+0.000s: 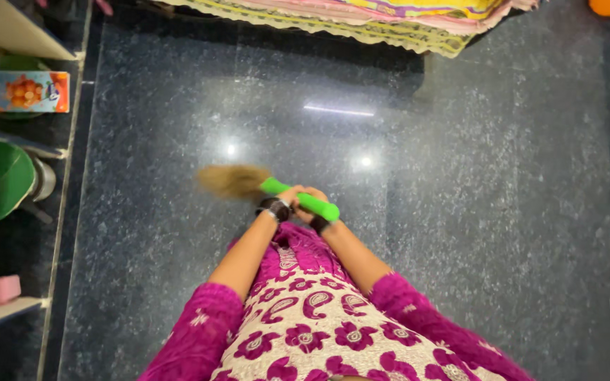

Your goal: The person sweeps a dark tiled floor with a green-handled broom, moving around furniture and a green plastic chair. The person briefly lifts and repositions the chair to sweep underneath it before continuing to sweep the rest of the room.

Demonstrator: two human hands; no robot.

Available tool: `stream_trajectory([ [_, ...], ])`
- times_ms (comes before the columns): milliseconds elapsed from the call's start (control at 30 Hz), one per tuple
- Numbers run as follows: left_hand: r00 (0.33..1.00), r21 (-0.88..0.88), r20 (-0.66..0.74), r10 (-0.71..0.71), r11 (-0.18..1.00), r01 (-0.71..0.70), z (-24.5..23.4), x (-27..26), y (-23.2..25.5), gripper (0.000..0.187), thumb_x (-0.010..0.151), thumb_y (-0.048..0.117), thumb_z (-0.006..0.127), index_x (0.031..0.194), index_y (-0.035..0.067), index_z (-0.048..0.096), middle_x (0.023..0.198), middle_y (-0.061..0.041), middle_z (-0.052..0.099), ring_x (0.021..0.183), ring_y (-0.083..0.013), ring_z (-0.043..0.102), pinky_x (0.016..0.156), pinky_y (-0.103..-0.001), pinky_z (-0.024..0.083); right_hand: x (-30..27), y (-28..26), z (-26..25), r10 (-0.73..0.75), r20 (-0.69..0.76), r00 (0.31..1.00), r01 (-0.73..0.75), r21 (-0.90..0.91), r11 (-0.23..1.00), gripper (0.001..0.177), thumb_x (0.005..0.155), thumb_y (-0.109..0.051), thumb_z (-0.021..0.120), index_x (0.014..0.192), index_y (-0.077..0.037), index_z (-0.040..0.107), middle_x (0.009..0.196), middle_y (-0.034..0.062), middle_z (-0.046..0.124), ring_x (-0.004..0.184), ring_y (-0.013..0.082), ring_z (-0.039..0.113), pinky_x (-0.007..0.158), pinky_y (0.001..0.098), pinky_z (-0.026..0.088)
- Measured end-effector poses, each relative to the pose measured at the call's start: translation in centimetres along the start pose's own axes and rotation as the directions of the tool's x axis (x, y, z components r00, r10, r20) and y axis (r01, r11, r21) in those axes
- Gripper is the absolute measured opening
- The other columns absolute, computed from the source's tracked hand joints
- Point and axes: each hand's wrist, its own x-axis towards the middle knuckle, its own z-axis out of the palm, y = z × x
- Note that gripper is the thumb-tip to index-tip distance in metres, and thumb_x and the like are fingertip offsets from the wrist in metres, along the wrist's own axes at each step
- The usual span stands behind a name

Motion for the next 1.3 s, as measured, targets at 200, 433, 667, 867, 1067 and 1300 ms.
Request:
stream_trajectory([
  [200, 0.988, 0.281, 0.156, -0.013, 0.959, -0.031, 6.4, 2.1, 1.1, 0.04, 0.085, 0.05, 0.069, 0.066, 0.016, 0.06, 0.05, 0.0, 0.053, 0.038, -0.0162, 0.047, 0.037, -0.031, 0.039, -1.4, -3.5, -4.1, 0.342, -0.149, 0.928, -0.169, 0.65, 0.741, 0.025, 0.088, -0.017, 0.062, 0.102, 0.004, 0.065, 0.072, 0.0116, 0.062, 0.056, 0.0196, 0.062, 0.053, 0.0277, 0.057],
  [433, 0.987, 0.254, 0.135, 0.092, 0.959, -0.124, 3.8, 2.5, 6.3, 0.037, 0.086, 0.045, 0.072, 0.07, 0.014, 0.061, 0.054, -0.001, 0.055, 0.041, -0.0158, 0.05, 0.038, -0.031, 0.04, 3.7, -5.8, 1.0, 0.237, -0.351, 0.906, -0.067, 0.432, 0.899, 0.011, 0.084, -0.005, 0.057, 0.094, -0.001, 0.056, 0.071, 0.012, 0.06, 0.06, 0.0247, 0.062, 0.06, 0.0353, 0.058],
  [667, 0.974, 0.104, -0.014, 0.226, 0.969, -0.223, -2.1, 2.9, 11.4, 0.034, 0.087, 0.04, 0.075, 0.073, 0.011, 0.063, 0.057, -0.003, 0.057, 0.043, -0.0154, 0.052, 0.04, -0.03, 0.041, 9.6, -8.7, 4.9, 0.361, -0.08, 0.929, -0.309, 0.37, 0.876, 0.028, 0.082, -0.006, 0.056, 0.109, -0.003, 0.062, 0.071, 0.0105, 0.061, 0.059, 0.021, 0.061, 0.058, 0.0324, 0.057],
  [867, 0.928, -0.205, -0.146, 0.342, 0.908, -0.367, -4.2, 3.1, 16.3, 0.031, 0.088, 0.035, 0.077, 0.078, 0.008, 0.065, 0.063, -0.005, 0.061, 0.048, -0.0163, 0.058, 0.043, -0.03, 0.047, 18.4, -8.7, 1.3, 0.435, 0.299, 0.849, -0.521, 0.608, 0.6, 0.018, 0.091, -0.004, 0.055, 0.108, 0.002, 0.054, 0.088, 0.012, 0.063, 0.066, 0.0168, 0.061, 0.061, 0.0249, 0.056],
  [1067, 0.94, 0.169, -0.232, 0.25, 0.962, -0.215, -4.7, 4.8, 18.8, 0.036, 0.087, 0.046, 0.064, 0.108, 0.017, 0.062, 0.089, -0.007, 0.066, 0.069, -0.0282, 0.067, 0.062, -0.05, 0.054, 21.0, -10.6, -1.4, 0.449, 0.446, 0.774, -0.598, 0.749, 0.285, 0.029, 0.089, -0.007, 0.052, 0.112, 0.011, 0.053, 0.098, 0.0192, 0.062, 0.067, 0.0169, 0.061, 0.06, 0.0227, 0.056],
  [1300, 0.959, 0.347, -0.158, 0.234, 0.923, -0.168, -0.5, 8.3, 21.0, 0.062, 0.089, 0.044, 0.066, 0.144, 0.023, 0.047, 0.125, -0.009, 0.067, 0.097, -0.0284, 0.072, 0.079, -0.049, 0.053, 17.2, -16.5, -11.0, 0.45, 0.211, 0.868, -0.252, 0.967, 0.033, 0.026, 0.087, -0.011, 0.052, 0.105, 0.006, 0.049, 0.087, 0.0139, 0.055, 0.059, 0.0209, 0.06, 0.05, 0.0276, 0.058],
])
